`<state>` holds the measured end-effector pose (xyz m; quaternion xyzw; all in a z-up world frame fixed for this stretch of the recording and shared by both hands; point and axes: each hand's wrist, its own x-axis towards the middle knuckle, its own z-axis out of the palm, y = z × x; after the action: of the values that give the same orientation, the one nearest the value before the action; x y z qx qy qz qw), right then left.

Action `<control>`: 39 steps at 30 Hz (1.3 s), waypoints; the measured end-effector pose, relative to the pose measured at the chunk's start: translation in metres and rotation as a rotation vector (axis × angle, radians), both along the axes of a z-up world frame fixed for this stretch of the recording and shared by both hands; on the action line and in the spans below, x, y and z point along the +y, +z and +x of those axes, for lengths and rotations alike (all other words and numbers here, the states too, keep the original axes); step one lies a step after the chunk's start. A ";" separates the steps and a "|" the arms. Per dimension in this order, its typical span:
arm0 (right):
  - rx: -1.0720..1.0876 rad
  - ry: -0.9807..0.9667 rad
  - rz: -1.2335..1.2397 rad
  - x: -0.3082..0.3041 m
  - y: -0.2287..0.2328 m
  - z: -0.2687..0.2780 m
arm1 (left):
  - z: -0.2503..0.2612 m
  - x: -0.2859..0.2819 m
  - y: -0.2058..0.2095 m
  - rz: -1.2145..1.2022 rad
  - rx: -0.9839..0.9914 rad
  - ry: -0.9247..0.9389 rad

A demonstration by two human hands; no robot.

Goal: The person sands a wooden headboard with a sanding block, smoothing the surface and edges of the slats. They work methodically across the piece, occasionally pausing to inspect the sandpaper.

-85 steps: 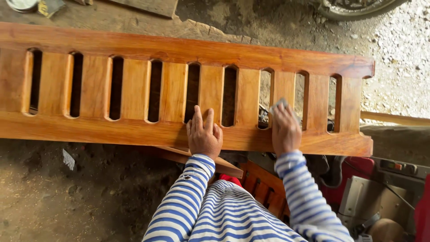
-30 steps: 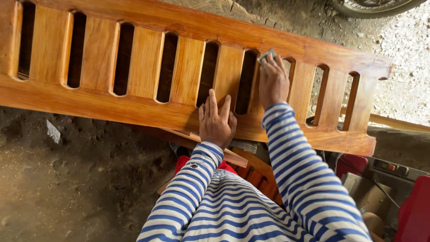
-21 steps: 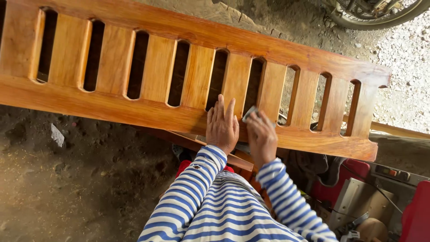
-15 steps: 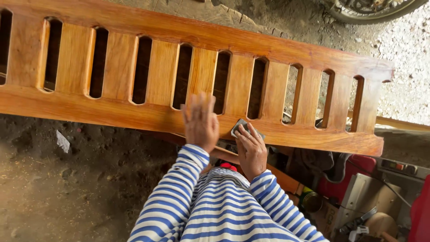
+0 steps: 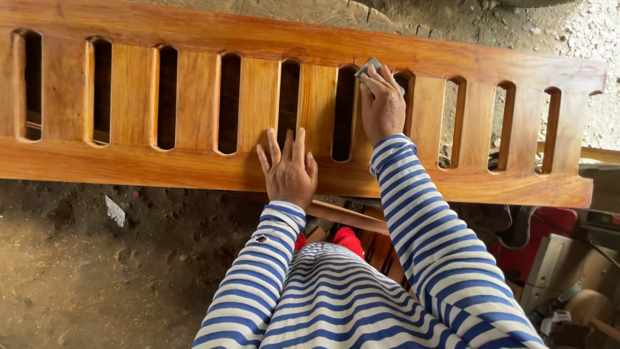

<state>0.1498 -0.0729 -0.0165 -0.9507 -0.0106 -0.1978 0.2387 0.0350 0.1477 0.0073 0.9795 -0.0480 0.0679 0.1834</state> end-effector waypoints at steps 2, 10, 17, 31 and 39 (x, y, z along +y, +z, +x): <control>-0.039 0.003 -0.024 0.012 0.004 -0.020 | -0.001 0.001 0.000 -0.001 0.007 -0.019; 0.076 0.010 -0.027 0.052 0.031 -0.176 | 0.000 0.003 0.006 0.015 0.095 -0.094; -0.096 0.029 -0.120 0.023 0.019 -0.087 | 0.000 0.006 0.016 0.011 0.175 -0.107; -0.024 -0.002 -0.086 0.035 0.037 -0.141 | -0.006 0.017 0.006 0.023 0.147 -0.174; -0.054 -0.004 -0.219 0.015 0.008 -0.099 | -0.004 0.014 0.002 0.036 0.110 -0.182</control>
<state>0.0504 -0.0584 -0.0084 -0.9654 -0.0366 -0.2215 0.1324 0.0313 0.1619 0.0093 0.9765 -0.1276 -0.0038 0.1737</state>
